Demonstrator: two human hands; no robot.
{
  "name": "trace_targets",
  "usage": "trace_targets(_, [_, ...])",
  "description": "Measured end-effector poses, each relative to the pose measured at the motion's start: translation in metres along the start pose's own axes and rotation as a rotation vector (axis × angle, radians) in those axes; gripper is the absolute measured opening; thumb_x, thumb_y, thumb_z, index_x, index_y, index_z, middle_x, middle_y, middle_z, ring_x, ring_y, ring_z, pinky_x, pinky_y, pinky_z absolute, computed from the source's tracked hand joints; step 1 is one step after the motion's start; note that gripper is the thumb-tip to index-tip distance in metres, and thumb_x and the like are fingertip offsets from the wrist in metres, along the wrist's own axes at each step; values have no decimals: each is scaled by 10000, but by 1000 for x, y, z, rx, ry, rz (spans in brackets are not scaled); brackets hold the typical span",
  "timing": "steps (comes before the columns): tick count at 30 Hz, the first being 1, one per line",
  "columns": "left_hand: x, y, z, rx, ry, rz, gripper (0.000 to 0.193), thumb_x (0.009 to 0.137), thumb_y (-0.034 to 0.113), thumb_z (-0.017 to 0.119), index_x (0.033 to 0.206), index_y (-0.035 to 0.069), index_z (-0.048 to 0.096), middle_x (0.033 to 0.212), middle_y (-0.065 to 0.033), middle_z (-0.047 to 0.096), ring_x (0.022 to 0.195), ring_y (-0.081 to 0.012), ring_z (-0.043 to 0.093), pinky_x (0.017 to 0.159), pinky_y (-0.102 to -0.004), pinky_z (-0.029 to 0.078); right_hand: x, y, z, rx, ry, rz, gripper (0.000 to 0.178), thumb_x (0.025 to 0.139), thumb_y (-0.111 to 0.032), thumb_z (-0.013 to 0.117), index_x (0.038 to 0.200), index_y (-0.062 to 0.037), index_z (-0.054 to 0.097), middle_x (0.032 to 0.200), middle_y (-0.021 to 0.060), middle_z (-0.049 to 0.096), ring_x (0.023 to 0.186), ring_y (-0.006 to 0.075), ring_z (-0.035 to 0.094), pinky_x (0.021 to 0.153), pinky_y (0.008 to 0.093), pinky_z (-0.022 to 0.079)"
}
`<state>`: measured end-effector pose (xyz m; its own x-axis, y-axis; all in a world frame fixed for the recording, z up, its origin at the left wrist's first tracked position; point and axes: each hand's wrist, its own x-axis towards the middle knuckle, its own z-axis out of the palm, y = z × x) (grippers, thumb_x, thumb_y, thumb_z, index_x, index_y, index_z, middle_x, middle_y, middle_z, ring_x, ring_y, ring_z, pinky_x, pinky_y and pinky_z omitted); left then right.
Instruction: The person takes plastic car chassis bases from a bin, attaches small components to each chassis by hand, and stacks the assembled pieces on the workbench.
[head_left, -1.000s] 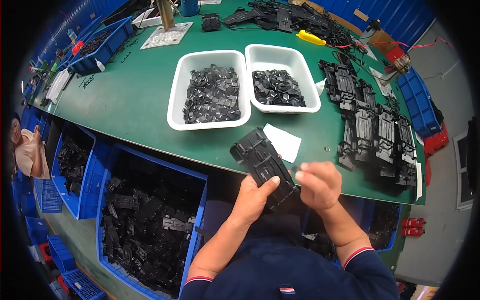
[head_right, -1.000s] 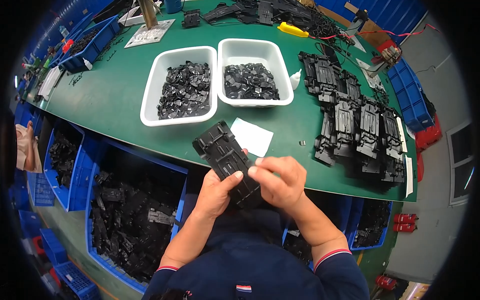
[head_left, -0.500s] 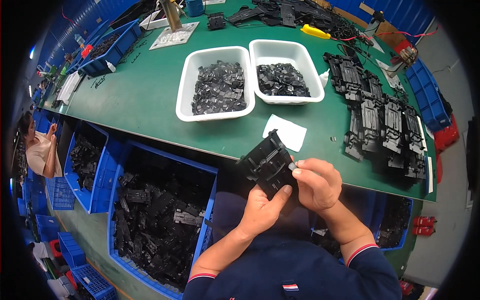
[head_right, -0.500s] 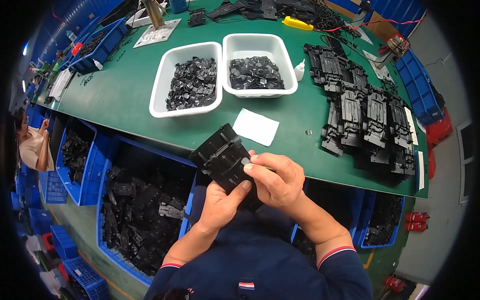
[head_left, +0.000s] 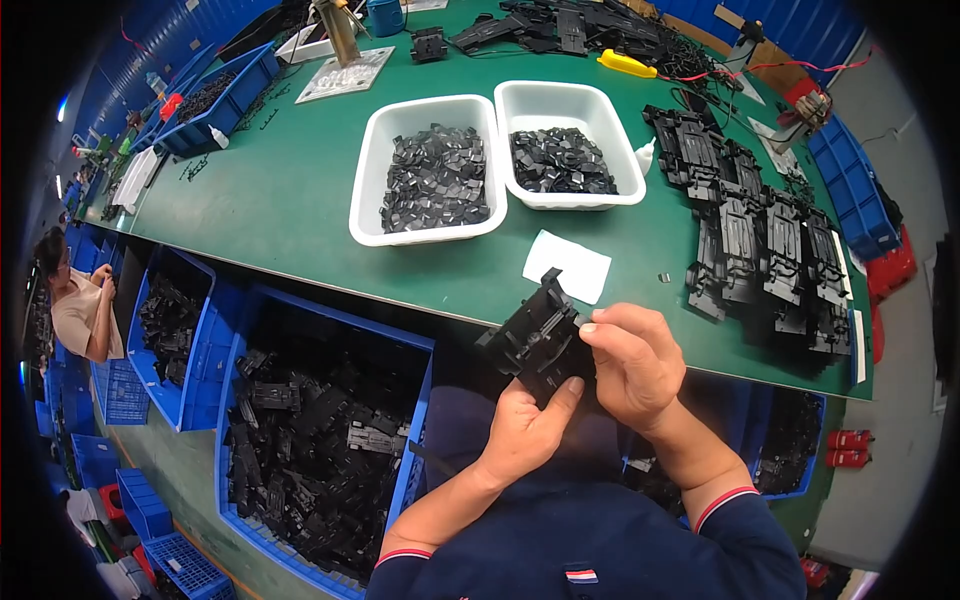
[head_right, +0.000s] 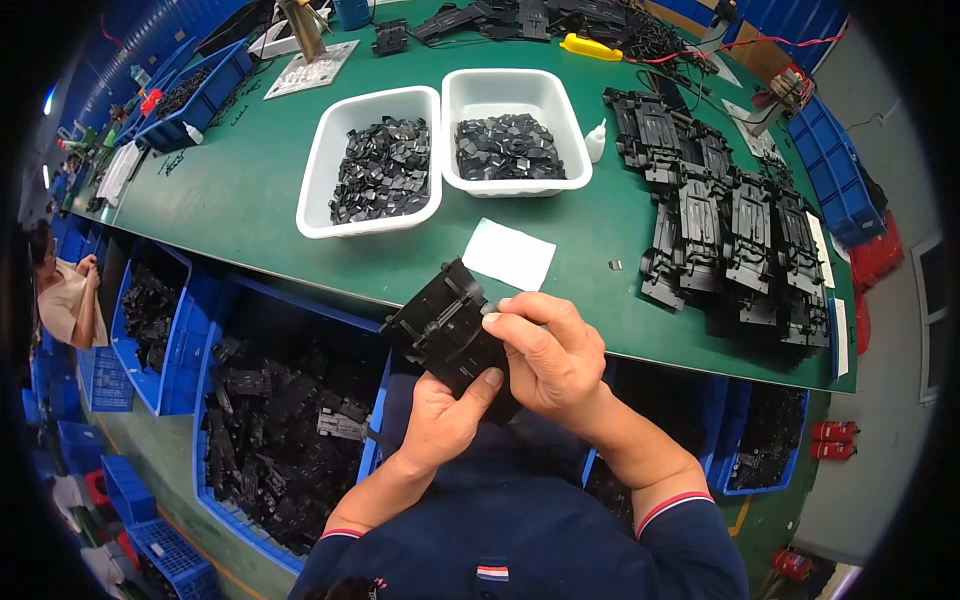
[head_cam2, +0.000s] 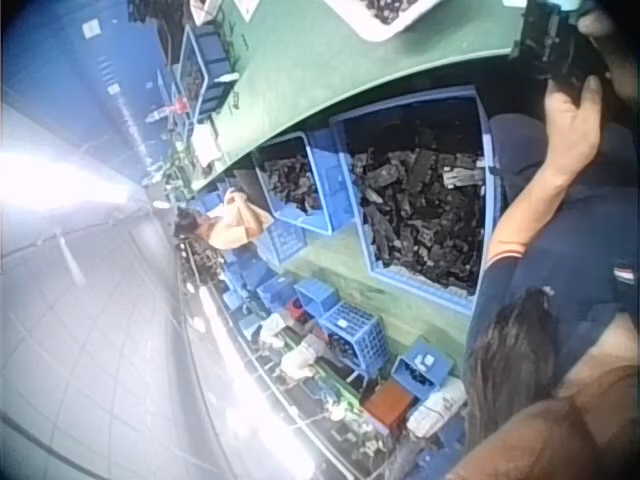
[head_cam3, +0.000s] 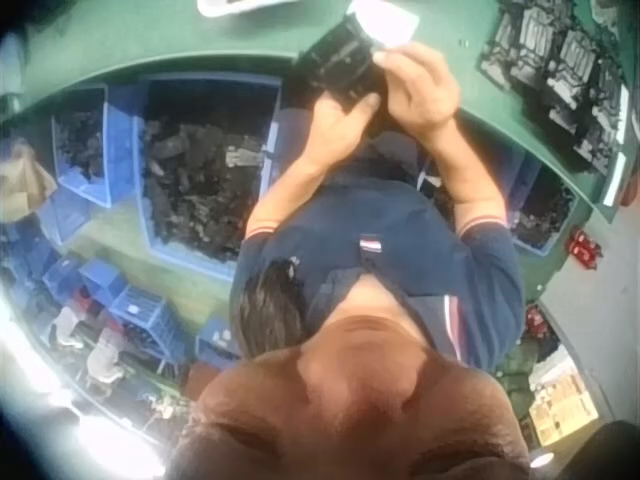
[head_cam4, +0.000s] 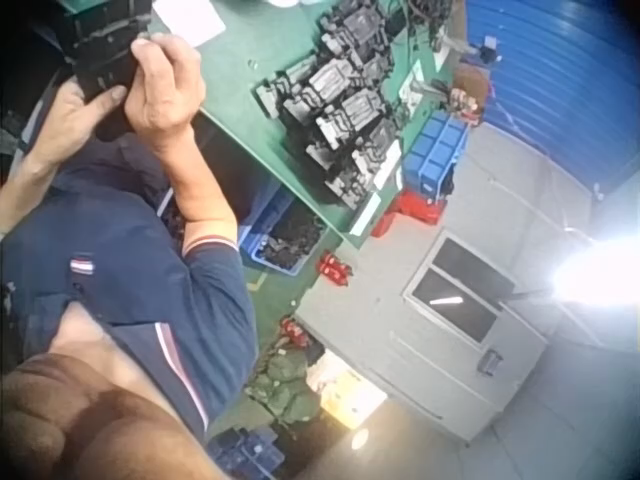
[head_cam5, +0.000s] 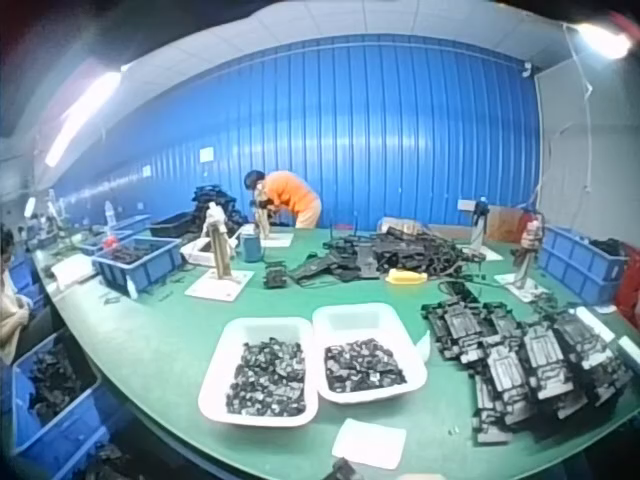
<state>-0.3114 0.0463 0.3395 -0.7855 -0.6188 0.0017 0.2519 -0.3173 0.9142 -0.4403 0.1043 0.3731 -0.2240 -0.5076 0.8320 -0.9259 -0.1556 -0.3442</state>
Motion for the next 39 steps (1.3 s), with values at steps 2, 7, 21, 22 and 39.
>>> trace_targets(2, [0,-1,-1,-6,-14,-4,185,901,52,565,1074,-7,596,966,-22,631,864,-78,541,755,-234,443,0,0,0,6,-7,11,304,683,118,670,941,-42,651,908,110,599,692,209,624,582,277,526])
trace_targets(7, [-1,2,1,13,19,12,164,903,56,562,1048,-9,603,902,-4,624,803,-65,528,701,-227,436,2,-1,-1,15,-30,17,320,670,143,650,936,-36,649,918,115,596,695,210,626,595,279,529])
trace_targets(21, [3,-3,-1,87,21,26,124,902,48,556,990,-14,618,784,8,606,695,-53,493,604,-224,412,0,2,2,13,-49,14,305,664,139,661,918,-30,639,903,122,603,710,217,620,599,278,519])
trace_targets(22, [4,-3,0,85,31,34,117,902,47,554,979,-15,617,762,11,597,679,-51,485,588,-226,404,0,3,3,11,-55,28,283,686,125,685,913,-34,631,904,131,610,716,216,616,601,269,510])
trace_targets(39, [8,-7,-8,144,19,33,100,895,40,570,944,-34,616,748,2,611,658,-46,489,562,-222,395,-3,9,13,-11,-64,34,266,688,132,667,900,-24,633,878,130,621,724,227,615,614,286,515])
